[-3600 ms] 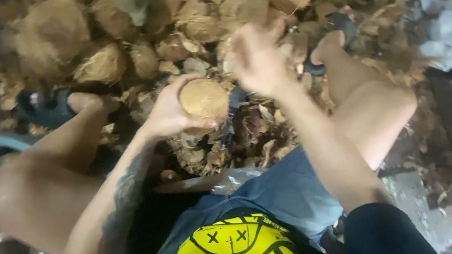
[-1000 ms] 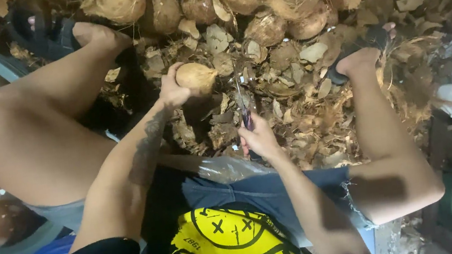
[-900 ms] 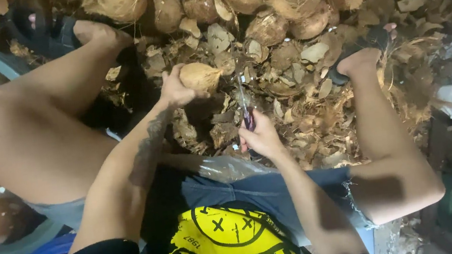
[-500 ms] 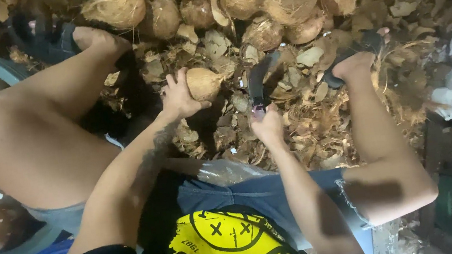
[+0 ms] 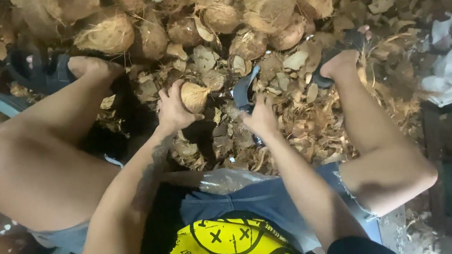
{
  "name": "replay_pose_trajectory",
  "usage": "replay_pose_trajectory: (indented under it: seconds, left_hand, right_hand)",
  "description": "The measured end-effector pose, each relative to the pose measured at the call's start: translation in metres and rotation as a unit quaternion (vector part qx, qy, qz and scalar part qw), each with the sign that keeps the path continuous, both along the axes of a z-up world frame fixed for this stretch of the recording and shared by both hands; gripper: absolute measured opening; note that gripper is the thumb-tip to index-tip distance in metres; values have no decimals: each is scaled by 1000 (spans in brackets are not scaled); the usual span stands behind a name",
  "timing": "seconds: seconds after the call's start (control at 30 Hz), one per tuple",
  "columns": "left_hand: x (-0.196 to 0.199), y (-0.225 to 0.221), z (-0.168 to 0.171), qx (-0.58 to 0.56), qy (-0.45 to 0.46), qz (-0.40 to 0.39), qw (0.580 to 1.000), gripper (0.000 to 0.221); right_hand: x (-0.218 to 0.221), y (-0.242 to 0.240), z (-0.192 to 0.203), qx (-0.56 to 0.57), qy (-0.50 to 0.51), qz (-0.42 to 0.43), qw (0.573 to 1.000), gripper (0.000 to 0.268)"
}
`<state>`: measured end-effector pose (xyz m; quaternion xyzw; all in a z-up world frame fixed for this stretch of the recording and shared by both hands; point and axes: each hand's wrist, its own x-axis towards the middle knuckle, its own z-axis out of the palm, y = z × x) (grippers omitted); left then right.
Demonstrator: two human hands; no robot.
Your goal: Peeling the outer husk of coconuts using a knife while sitting on the floor.
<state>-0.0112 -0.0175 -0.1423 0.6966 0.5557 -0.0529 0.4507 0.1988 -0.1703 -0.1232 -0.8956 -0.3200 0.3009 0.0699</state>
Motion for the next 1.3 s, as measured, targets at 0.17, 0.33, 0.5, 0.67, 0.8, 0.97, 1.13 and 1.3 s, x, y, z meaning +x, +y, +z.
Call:
replay_pose_trajectory:
  seconds: [0.17, 0.33, 0.5, 0.67, 0.8, 0.97, 1.13, 1.3]
  left_hand:
    - [2, 0, 10, -15, -5, 8, 1000, 128]
    - [2, 4, -13, 11, -22, -1, 1000, 129]
    - [3, 10, -13, 5, -15, -14, 1000, 119]
    - [6, 15, 4, 5, 13, -12, 1000, 110]
    - [-7, 8, -13, 4, 4, 60, 998, 115]
    - [-24, 5, 2, 37, -34, 172, 984, 108]
    - [-34, 4, 33, 65, -32, 263, 962, 107]
    - [-24, 9, 41, 91, -50, 344, 933, 104]
  right_hand:
    - [59, 88, 45, 98, -64, 17, 993, 109]
    - [120, 180, 63, 0, -119, 15, 993, 132]
    - [154, 195, -7, 26, -170, 81, 982, 122]
    - [109, 172, 55, 88, -94, 3, 992, 109]
    - [70, 124, 42, 150, -158, 94, 972, 107]
    - [-21, 57, 20, 124, -218, 289, 924, 82]
    - [-60, 18, -26, -22, -102, 455, 885, 108]
    - [-28, 67, 21, 35, 61, 328, 942, 115]
